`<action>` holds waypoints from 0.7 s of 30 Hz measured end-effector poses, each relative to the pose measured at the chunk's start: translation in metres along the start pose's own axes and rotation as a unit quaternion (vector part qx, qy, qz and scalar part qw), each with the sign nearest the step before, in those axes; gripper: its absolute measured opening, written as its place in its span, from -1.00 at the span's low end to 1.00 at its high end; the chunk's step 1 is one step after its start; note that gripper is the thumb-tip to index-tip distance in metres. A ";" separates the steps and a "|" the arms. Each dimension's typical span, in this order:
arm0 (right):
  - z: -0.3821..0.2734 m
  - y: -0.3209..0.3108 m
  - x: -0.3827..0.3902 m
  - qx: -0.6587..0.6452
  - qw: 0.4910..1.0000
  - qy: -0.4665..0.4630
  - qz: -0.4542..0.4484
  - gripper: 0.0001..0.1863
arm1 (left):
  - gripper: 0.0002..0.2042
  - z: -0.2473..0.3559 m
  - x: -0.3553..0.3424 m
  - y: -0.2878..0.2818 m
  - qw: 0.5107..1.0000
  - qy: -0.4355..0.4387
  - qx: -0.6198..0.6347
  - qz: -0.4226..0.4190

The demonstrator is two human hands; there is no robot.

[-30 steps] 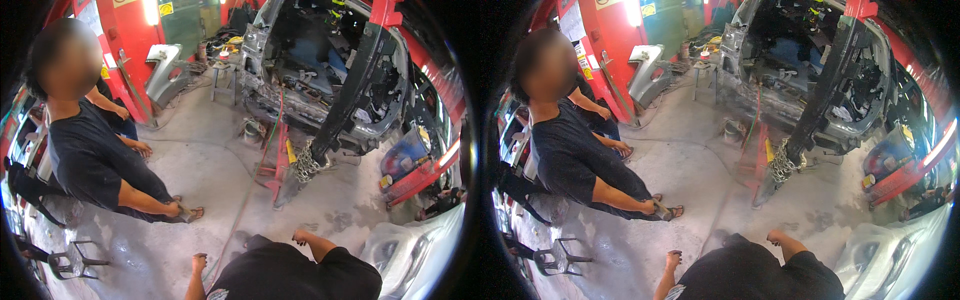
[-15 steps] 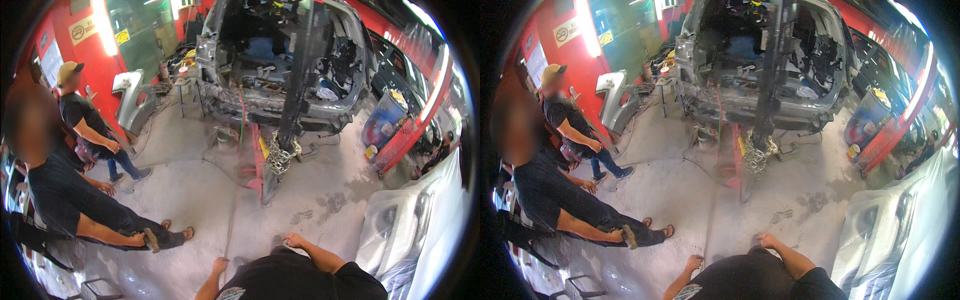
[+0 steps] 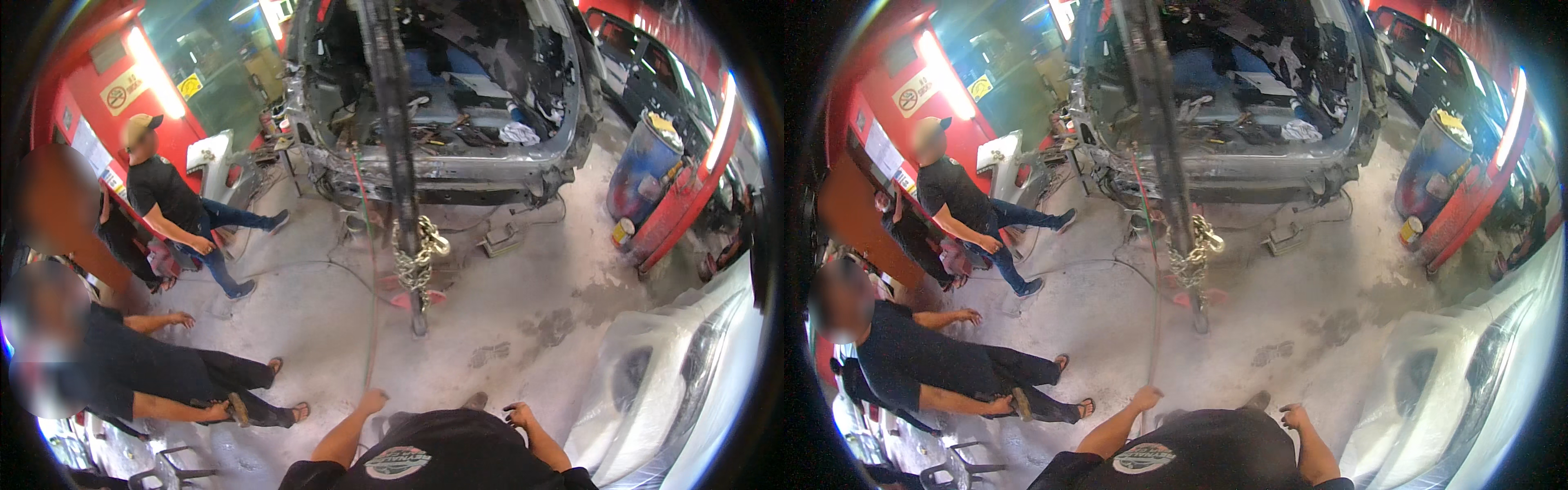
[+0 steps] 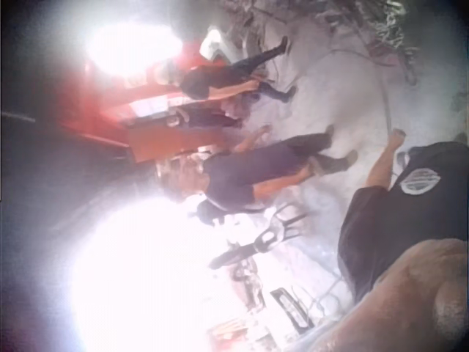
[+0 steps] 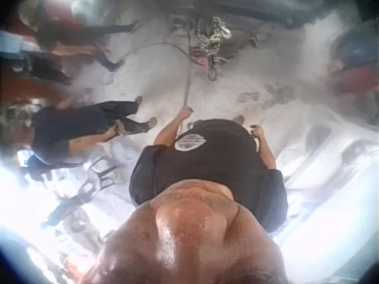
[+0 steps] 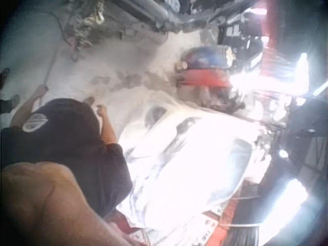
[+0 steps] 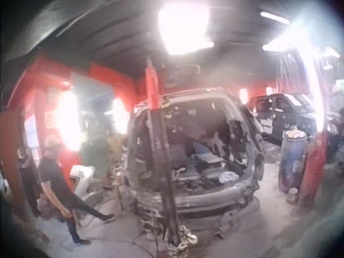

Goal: The person uses pliers to pull and align a damaged section of the car's front frame. They repeatedly adjust the metal with their hands and the tool to straighten the bent area. The person also briefly checks the alignment of the front fender against the headlight area.

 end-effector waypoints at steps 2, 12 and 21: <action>0.025 -0.040 0.004 -0.029 0.999 0.026 -0.001 -0.57 | -0.71 0.061 -0.046 0.007 0.999 0.024 0.035 0.018; 0.081 -0.158 -0.007 -0.191 0.981 0.025 0.016 -0.51 | -0.66 0.240 -0.230 0.022 0.986 0.152 0.072 -0.022; 0.091 -0.173 -0.067 0.071 0.960 -0.186 0.196 -0.58 | -0.68 0.240 -0.357 0.040 0.984 0.107 -0.011 -0.143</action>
Point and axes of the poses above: each hand's wrist, its own x-axis away from the middle knuckle, its own y-axis out of the palm, z = x × y, the point moved 5 cm from there along -x, towards the middle knuckle, and after that the axes turned 14 degrees about y, right-handed, at the moved point
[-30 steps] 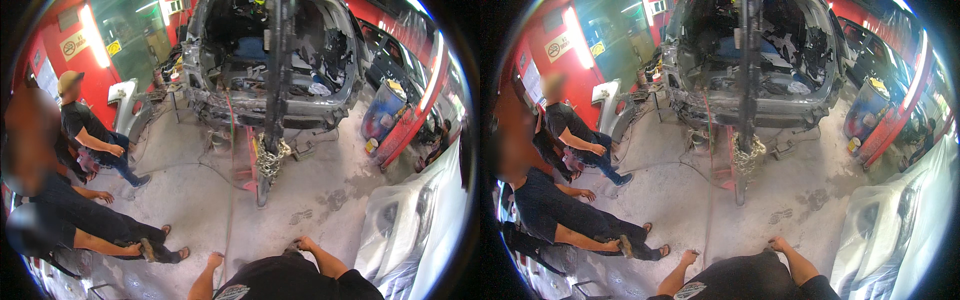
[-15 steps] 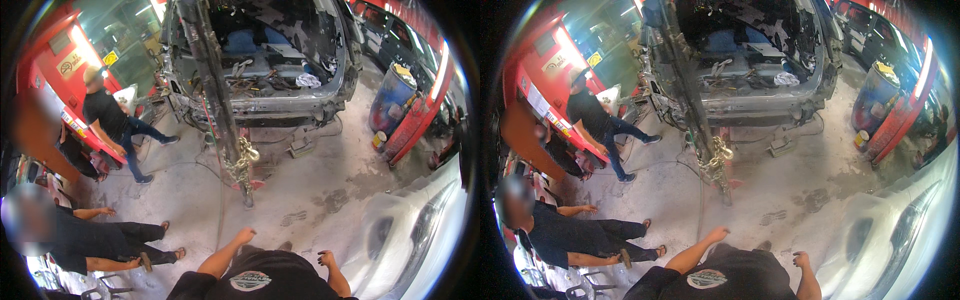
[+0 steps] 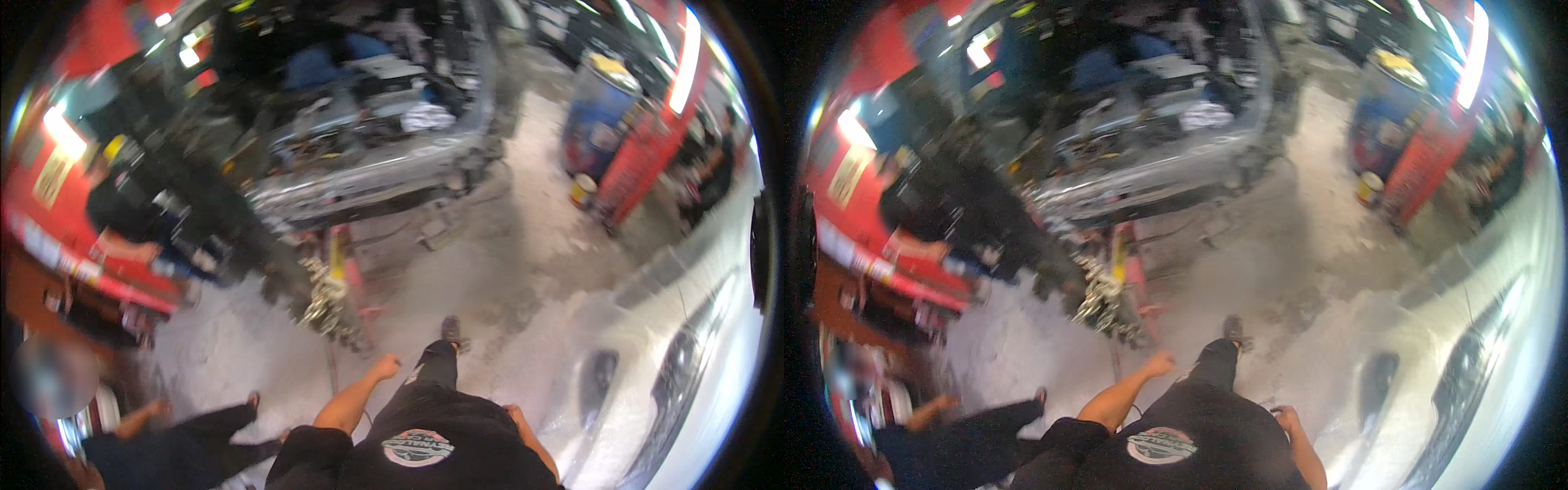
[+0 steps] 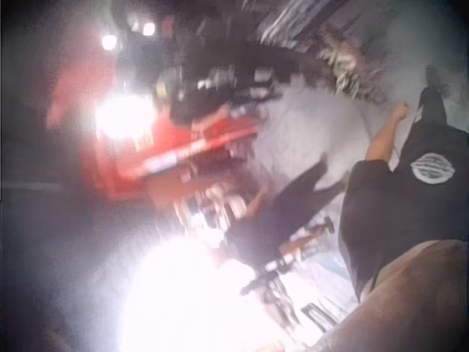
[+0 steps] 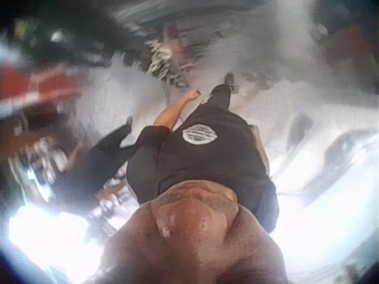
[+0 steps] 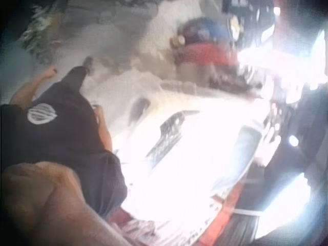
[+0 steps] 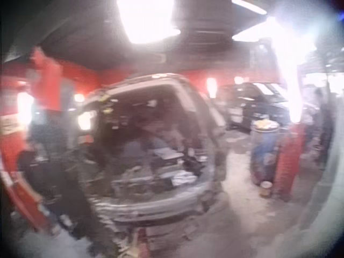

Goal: The person uses pliers to pull and align a damaged section of the car's front frame. They repeatedly adjust the metal with their hands and the tool to straighten the bent area. The person also briefly checks the alignment of the front fender against the headlight area.

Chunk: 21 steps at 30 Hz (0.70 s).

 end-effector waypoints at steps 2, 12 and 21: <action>-0.026 -0.030 -0.037 0.024 0.998 0.037 -0.050 -0.60 | -0.68 -0.041 -0.023 -0.011 1.000 0.022 0.009 0.010; -0.101 -0.240 -0.147 -0.265 0.929 0.257 0.013 -0.46 | -0.67 0.082 -0.247 -0.125 0.995 0.072 -0.013 -0.072; -0.074 -0.300 -0.226 -0.330 0.911 0.233 0.086 -0.49 | -0.65 0.243 -0.420 -0.217 0.972 0.230 0.019 -0.043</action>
Point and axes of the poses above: each hand's wrist, its own x-axis away from the middle knuckle, its own y-axis out of the palm, z = x × y, the point moved 5 cm from there along -x, towards the middle knuckle, and after that the axes turned 14 degrees about y, right-handed, at the moved point
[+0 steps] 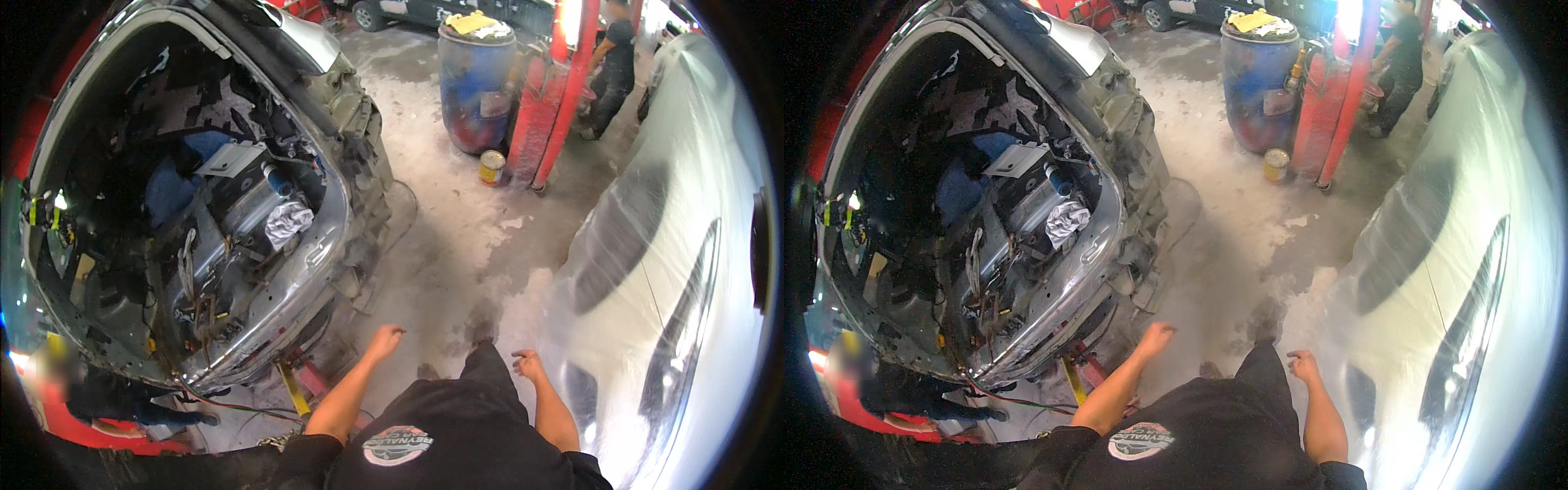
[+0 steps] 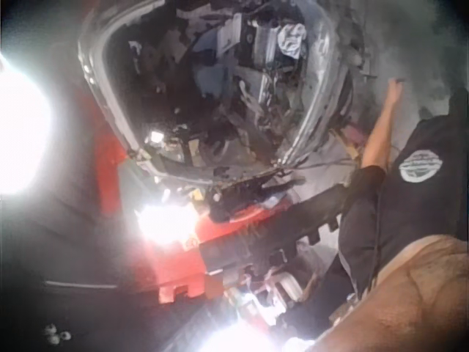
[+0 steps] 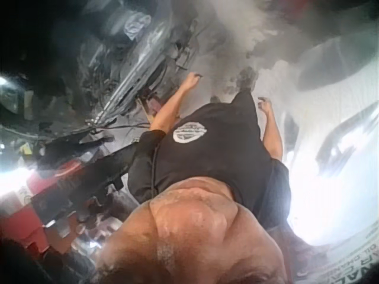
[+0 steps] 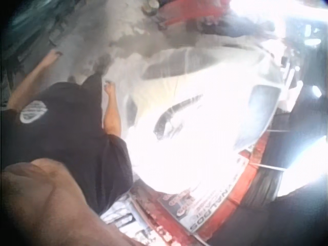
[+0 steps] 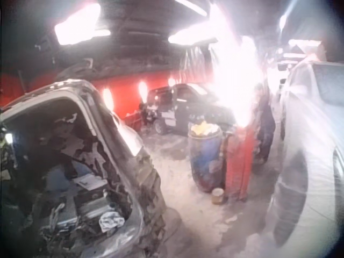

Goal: The person uses pliers to pull and align a damaged section of the car's front frame. They repeatedly adjust the metal with their hands and the tool to straighten the bent area. The person also briefly checks the alignment of the front fender against the headlight area.

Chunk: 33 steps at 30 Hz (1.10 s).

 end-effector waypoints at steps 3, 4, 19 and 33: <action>0.051 -0.026 -0.053 -0.125 0.974 0.171 -0.082 -0.55 | -0.66 0.019 -0.047 -0.006 0.999 -0.035 0.027 0.021; 0.063 -0.036 -0.073 -0.159 0.948 0.248 -0.117 -0.56 | -0.66 0.026 -0.063 -0.007 0.998 -0.049 0.031 0.025; -0.275 -0.235 -0.321 0.092 0.993 -0.045 -0.059 -0.45 | -0.64 0.183 -0.310 -0.082 0.982 -0.050 0.046 0.179; -0.457 -0.139 -0.342 0.278 0.918 -0.227 -0.167 -0.51 | -0.68 0.192 -0.381 -0.202 0.888 -0.050 0.099 0.447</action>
Point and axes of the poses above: each hand's wrist, its own x-axis away from the middle knuckle, its own y-axis out of the palm, z = x × y, the point moved 5 cm from there along -x, towards the middle knuckle, and after that the axes turned 14 degrees about y, right-handed, at the moved point
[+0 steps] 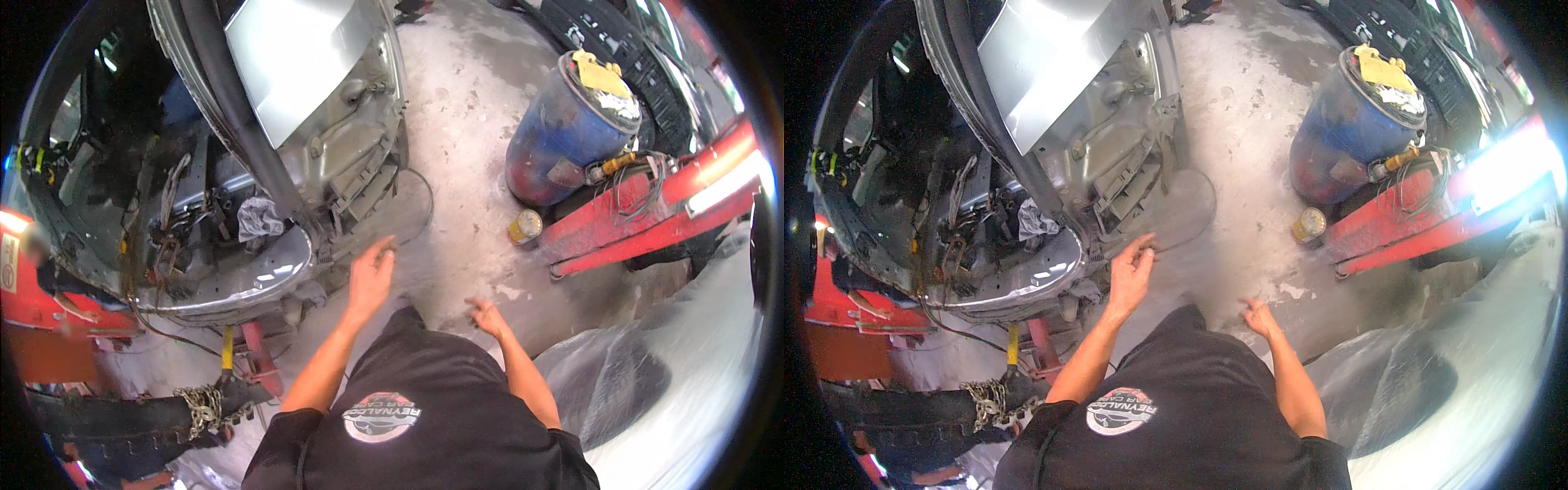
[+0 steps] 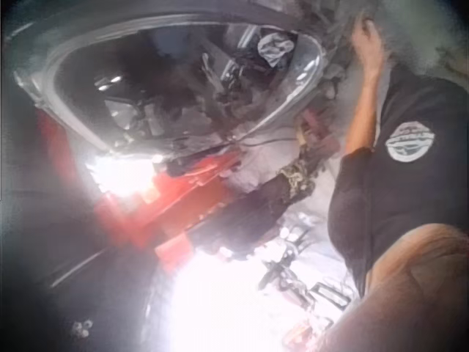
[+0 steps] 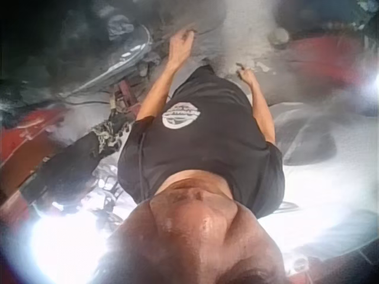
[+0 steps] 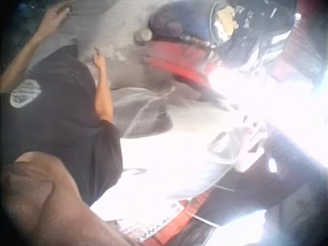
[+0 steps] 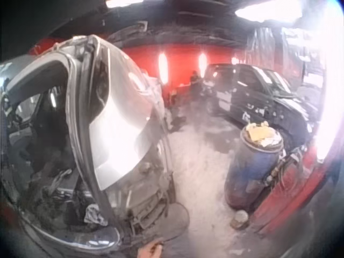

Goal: The person uses pliers to pull and align a damaged section of the car's front frame. They repeatedly adjust the metal with their hands and the tool to straighten the bent area. The person also briefly checks the alignment of the front fender against the headlight area.

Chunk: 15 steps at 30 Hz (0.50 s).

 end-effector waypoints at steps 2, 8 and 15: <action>-0.063 -0.034 -0.014 -0.033 0.998 -0.039 0.040 -0.48 | -0.68 0.004 -0.011 -0.009 1.000 0.007 0.005 0.027; -0.308 -0.115 -0.001 0.049 0.974 -0.188 0.120 -0.41 | -0.65 -0.036 -0.011 0.002 0.983 -0.016 -0.103 -0.151; -0.456 -0.146 -0.026 0.245 0.880 -0.382 0.143 -0.23 | -0.65 -0.115 0.048 0.031 0.951 -0.084 -0.164 -0.249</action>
Point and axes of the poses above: each hand's wrist, its own x-axis away from the middle knuckle, its own y-axis out of the palm, z = x × y, the point moved 5 cm from there along -x, towards the middle knuckle, and after that the axes turned 14 degrees about y, right-handed, at the moved point
